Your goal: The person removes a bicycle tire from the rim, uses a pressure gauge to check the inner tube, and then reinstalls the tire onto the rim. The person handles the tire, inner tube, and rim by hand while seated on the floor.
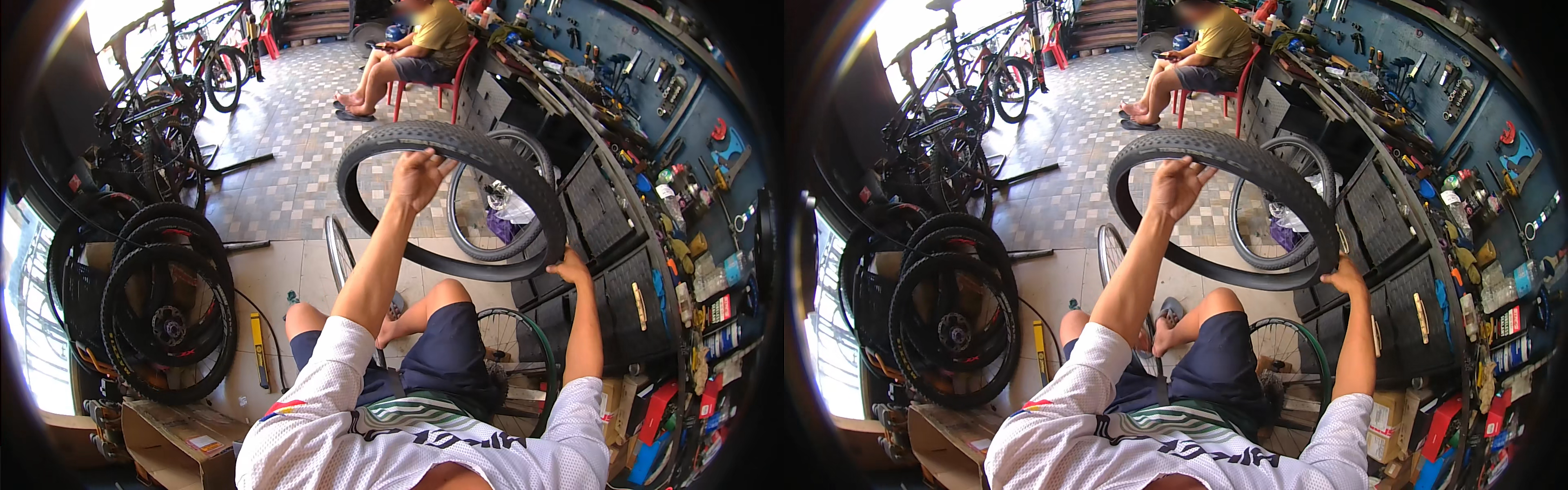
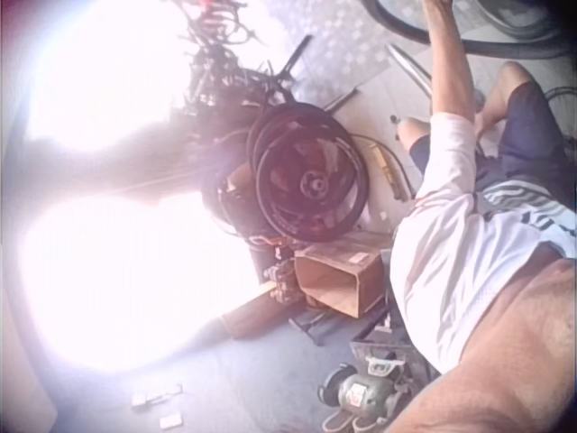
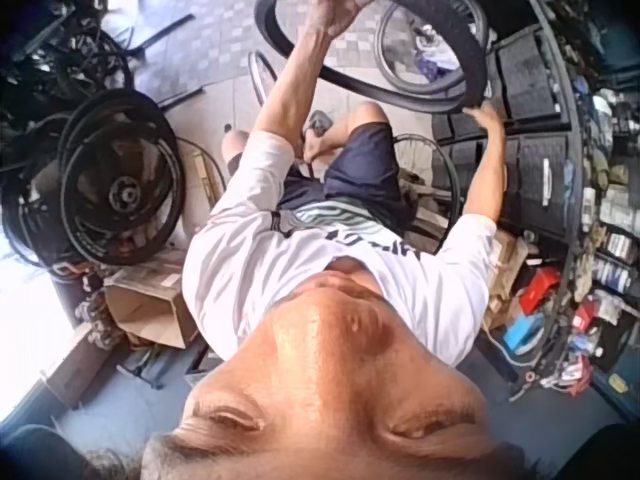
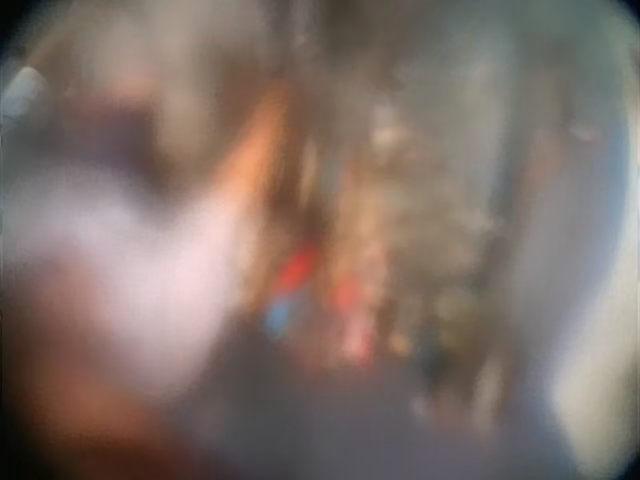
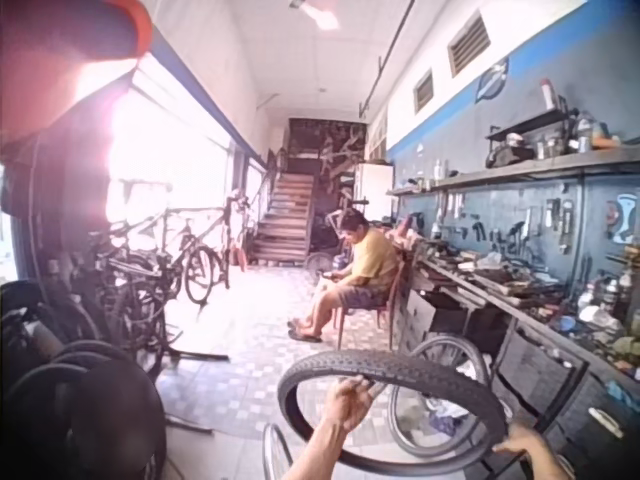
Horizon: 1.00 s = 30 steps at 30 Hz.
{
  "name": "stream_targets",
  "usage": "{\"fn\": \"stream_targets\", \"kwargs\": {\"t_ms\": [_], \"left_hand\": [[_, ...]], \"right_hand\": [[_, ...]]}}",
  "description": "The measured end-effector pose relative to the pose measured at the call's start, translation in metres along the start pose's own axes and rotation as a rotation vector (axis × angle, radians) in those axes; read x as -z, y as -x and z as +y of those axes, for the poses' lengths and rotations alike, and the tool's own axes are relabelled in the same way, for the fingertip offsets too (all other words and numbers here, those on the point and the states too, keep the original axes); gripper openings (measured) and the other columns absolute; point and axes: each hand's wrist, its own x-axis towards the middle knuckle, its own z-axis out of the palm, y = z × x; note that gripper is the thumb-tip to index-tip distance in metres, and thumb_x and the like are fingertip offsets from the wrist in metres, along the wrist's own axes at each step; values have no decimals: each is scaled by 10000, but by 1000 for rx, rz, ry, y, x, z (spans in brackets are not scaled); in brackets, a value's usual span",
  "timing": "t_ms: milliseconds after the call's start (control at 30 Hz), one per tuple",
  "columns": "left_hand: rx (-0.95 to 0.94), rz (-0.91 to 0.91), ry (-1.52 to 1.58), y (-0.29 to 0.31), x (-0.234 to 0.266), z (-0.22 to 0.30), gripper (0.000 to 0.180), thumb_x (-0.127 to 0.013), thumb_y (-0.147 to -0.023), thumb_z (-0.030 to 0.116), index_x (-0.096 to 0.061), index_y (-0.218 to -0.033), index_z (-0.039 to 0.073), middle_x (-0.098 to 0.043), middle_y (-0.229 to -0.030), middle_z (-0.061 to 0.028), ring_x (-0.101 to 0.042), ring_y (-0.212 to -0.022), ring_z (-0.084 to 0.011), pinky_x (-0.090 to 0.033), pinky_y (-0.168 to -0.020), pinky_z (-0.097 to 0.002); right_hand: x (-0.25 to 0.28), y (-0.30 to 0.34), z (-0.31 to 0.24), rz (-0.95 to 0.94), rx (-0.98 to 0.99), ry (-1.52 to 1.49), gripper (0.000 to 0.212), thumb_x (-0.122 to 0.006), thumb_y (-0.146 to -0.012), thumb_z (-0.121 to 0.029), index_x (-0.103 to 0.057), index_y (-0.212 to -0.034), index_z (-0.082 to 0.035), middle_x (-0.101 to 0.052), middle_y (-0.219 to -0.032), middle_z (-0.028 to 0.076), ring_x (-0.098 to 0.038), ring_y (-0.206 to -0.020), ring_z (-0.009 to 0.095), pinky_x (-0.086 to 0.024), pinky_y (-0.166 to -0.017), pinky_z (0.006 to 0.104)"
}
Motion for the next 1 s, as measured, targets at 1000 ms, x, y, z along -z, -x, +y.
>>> {"fn": "stream_targets", "kwargs": {"t_ms": [1000], "left_hand": [[215, 1019, -2182, 298, 111, 59, 891, -747, -815, 277, -306, -1525, -33, -419, -1478, -342, -395, -1409, -443, -363, -1126, -487]], "right_hand": [[-2, 15, -331, 304, 469, 5, 646, -840, -757, -359, -574, -1281, -91, -724, -1069, 177, -687, -1033, 368, -531, -866, 466]]}}
